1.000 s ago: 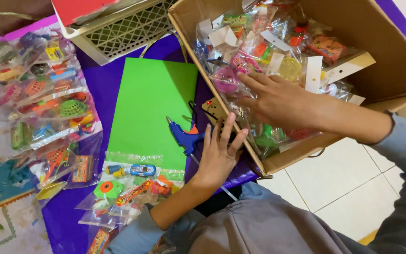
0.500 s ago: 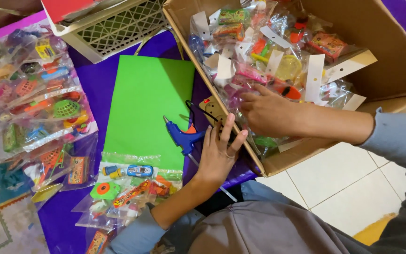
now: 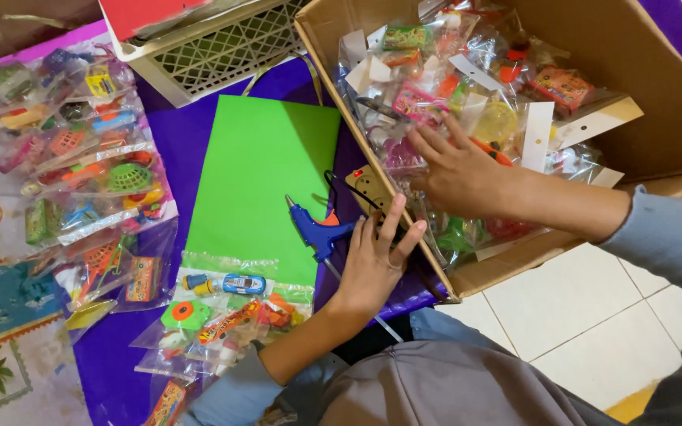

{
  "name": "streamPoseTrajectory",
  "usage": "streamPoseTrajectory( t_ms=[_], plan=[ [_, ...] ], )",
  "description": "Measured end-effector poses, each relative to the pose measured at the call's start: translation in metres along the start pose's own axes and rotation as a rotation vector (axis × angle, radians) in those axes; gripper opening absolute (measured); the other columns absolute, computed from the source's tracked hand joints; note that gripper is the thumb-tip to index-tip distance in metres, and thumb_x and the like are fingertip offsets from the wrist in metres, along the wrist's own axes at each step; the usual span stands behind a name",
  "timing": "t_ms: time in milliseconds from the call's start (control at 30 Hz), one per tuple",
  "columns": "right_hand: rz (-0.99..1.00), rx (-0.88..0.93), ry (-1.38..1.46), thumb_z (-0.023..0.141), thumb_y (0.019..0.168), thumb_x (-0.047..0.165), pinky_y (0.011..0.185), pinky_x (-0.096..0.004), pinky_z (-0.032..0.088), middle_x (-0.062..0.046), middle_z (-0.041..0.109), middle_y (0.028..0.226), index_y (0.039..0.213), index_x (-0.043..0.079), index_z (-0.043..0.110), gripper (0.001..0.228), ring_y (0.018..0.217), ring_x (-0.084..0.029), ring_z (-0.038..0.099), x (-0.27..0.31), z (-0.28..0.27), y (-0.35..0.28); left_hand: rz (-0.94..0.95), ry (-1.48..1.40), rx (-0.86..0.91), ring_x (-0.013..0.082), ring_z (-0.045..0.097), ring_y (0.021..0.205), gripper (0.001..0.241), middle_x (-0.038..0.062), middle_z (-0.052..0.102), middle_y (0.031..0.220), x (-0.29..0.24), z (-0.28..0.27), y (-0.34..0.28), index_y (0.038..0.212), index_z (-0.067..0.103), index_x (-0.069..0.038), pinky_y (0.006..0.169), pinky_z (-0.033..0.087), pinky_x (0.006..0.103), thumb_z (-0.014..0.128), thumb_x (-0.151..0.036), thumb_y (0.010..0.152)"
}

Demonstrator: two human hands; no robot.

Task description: Sealing small plastic bags containing toys using a hot glue gun.

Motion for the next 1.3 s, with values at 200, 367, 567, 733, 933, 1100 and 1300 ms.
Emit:
streamPoseTrajectory(
  t_ms=[200, 367, 567, 733, 933, 1100, 1300],
  plan=[
    [0.009, 0.113, -0.055, 0.074, 0.07, 0.036, 0.117, -0.063, 0.028, -0.019, 0.05, 0.146, 0.115, 0.026, 0.07, 0.046, 0.138, -0.032, 0.052, 0.009, 0.023, -0.001, 0.005, 0.02, -0.007, 0.0492, 0.057, 0.119, 0.092, 0.027, 0.021, 0.167, -0.001, -0.001, -0.001, 0.166, 0.014, -0.028, 0.1, 0.047, 0.0646, 0.066, -0.007, 0.093],
    [-0.005, 0.055, -0.059, 0.07, 0.071, 0.038, 0.107, -0.053, 0.039, -0.013, 0.053, 0.126, 0.107, 0.022, 0.068, 0.039, 0.12, -0.027, 0.059, 0.0, 0.024, 0.004, 0.014, 0.047, -0.016, 0.0472, 0.059, 0.113, 0.094, 0.026, 0.022, 0.167, 0.002, -0.003, 0.004, 0.167, 0.011, -0.029, 0.1, 0.048, 0.063, 0.063, -0.005, 0.092],
    [-0.035, 0.024, -0.014, 0.069, 0.074, 0.033, 0.084, -0.045, 0.046, -0.002, 0.056, 0.101, 0.098, 0.024, 0.069, 0.026, 0.094, -0.023, 0.059, 0.0, 0.011, 0.006, 0.012, 0.078, -0.014, 0.0462, 0.059, 0.111, 0.093, 0.025, 0.024, 0.167, 0.0, -0.01, 0.005, 0.167, 0.01, -0.03, 0.099, 0.049, 0.0613, 0.062, -0.005, 0.093],
    [-0.003, 0.133, 0.04, 0.064, 0.081, 0.034, 0.077, -0.039, 0.05, -0.001, 0.056, 0.101, 0.106, 0.022, 0.065, 0.028, 0.1, -0.022, 0.059, -0.007, -0.017, 0.018, 0.008, 0.08, 0.011, 0.0416, 0.061, 0.105, 0.097, 0.026, 0.027, 0.166, 0.001, -0.007, 0.002, 0.167, 0.011, -0.028, 0.099, 0.049, 0.0586, 0.066, -0.007, 0.091],
    [0.191, 0.166, 0.233, 0.073, 0.085, 0.049, 0.063, -0.041, 0.057, -0.01, 0.056, 0.105, 0.115, 0.015, 0.059, 0.048, 0.099, -0.031, 0.059, -0.009, -0.098, 0.03, 0.0, 0.017, 0.068, 0.0327, 0.067, 0.094, 0.09, 0.026, 0.028, 0.166, 0.0, -0.036, 0.005, 0.165, 0.024, -0.02, 0.098, 0.053, 0.0499, 0.072, -0.016, 0.089],
    [0.19, -0.146, 0.327, 0.086, 0.084, 0.021, 0.06, -0.033, 0.047, -0.015, 0.053, 0.116, 0.12, 0.007, 0.068, 0.043, 0.089, -0.026, 0.058, 0.022, -0.17, 0.014, -0.237, -0.434, 0.335, 0.0441, 0.062, 0.115, 0.079, 0.033, 0.025, 0.162, -0.006, -0.066, -0.01, 0.153, 0.027, 0.004, 0.094, 0.051, 0.0468, 0.069, -0.025, 0.093],
    [0.104, -0.289, 0.417, 0.088, 0.079, -0.002, 0.075, -0.039, 0.048, -0.019, 0.05, 0.12, 0.11, 0.002, 0.072, 0.034, 0.099, -0.033, 0.054, 0.065, -0.186, -0.015, -0.383, -0.639, 0.289, 0.0429, 0.066, 0.109, 0.053, 0.026, 0.063, 0.13, -0.013, -0.117, -0.027, 0.134, 0.051, 0.01, 0.094, 0.052, 0.0448, 0.061, -0.027, 0.097]
  ],
)
Point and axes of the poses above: each hand's wrist, its own y-axis towards the middle knuckle, its own z-axis out of the palm, x = y × z, the point moved 5 cm from there along y, towards the middle knuckle
